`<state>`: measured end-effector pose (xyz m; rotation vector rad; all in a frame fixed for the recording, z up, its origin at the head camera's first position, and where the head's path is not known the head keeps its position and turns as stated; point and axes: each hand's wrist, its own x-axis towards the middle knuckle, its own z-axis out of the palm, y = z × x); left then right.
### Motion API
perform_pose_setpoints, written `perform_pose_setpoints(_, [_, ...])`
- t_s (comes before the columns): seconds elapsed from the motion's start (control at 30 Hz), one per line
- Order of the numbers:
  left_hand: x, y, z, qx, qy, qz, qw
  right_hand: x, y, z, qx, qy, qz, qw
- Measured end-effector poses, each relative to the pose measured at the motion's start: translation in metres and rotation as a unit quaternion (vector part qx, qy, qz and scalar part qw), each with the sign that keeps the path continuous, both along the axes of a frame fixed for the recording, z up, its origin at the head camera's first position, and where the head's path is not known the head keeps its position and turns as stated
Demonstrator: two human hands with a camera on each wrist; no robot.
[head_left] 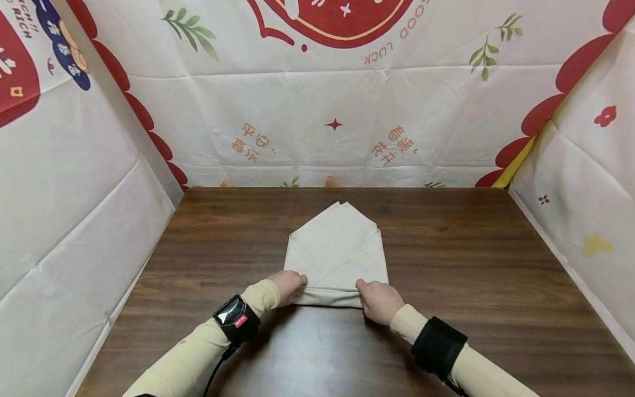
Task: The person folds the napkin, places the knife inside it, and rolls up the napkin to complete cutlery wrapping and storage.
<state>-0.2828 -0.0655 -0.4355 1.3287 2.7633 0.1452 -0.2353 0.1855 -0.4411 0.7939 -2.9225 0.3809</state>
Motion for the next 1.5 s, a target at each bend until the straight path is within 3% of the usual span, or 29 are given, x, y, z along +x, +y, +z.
perform_pose_setpoints(0.23, [0.000, 0.003, 0.012, -0.034, 0.022, 0.058, 0.9975, -0.001, -0.003, 0.005, -0.012, 0.054, -0.054, 0.997])
perform_pose_setpoints(0.4, [0.000, 0.003, 0.017, -0.034, 0.069, 0.078, 0.9939, -0.007, -0.002, 0.006, 0.004, 0.116, -0.042, 0.992])
perform_pose_setpoints(0.53, [0.002, 0.006, 0.018, -0.040, 0.118, 0.054, 0.9908, -0.009, -0.001, 0.004, 0.023, 0.157, -0.001, 0.987])
perform_pose_setpoints(0.63, [0.003, 0.008, 0.018, -0.061, 0.133, 0.029, 0.9888, -0.007, -0.001, 0.003, 0.041, 0.164, 0.020, 0.985])
perform_pose_setpoints(0.77, [0.004, 0.010, 0.017, -0.083, 0.121, 0.016, 0.9890, -0.006, 0.000, 0.001, 0.052, 0.159, 0.024, 0.986])
perform_pose_setpoints(1.07, [0.015, 0.001, 0.009, -0.067, 0.069, 0.001, 0.9953, 0.002, 0.006, -0.006, 0.053, 0.106, 0.037, 0.992])
perform_pose_setpoints(1.33, [0.018, 0.004, 0.005, -0.118, 0.141, 0.014, 0.9829, 0.002, 0.008, -0.018, 0.079, 0.183, 0.068, 0.978])
perform_pose_setpoints(1.5, [0.015, 0.009, 0.004, -0.108, 0.148, -0.001, 0.9830, 0.001, 0.006, -0.014, 0.078, 0.169, 0.072, 0.980])
